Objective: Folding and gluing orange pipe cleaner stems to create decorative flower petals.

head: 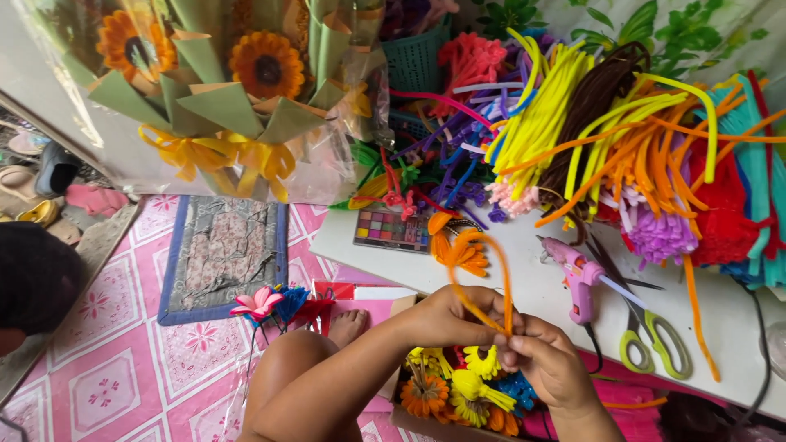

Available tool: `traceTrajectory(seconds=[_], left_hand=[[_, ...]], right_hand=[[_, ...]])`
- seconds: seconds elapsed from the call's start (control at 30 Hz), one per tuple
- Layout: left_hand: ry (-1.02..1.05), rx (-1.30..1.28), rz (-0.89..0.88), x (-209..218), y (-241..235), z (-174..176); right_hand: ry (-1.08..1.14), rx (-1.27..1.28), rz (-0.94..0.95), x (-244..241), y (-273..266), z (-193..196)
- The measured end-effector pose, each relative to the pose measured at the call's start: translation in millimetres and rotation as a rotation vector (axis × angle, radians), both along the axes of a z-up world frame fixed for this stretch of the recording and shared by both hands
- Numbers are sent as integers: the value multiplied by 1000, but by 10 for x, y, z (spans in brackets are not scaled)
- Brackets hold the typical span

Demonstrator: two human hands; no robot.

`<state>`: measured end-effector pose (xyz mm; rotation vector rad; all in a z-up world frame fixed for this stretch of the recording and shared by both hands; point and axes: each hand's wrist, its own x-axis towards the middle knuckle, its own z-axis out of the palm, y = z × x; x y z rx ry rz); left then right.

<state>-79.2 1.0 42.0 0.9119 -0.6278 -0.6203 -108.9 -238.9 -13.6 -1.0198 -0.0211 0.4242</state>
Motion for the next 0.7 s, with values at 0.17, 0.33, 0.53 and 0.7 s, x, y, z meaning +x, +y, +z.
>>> traceTrajectory(seconds=[0.17,0.33,0.53,0.7], left_hand=[[-54,31,93,17,106,74],[26,-85,185,155,414,123],[-67,-256,336,259,698,241],[-126,-309,391,284,742,193]], right_hand=[[-4,93,92,-82,122,154],[3,73,160,-136,180,191],[-9,-11,187,-164,191,241],[-79,-21,189,-149,205,260]])
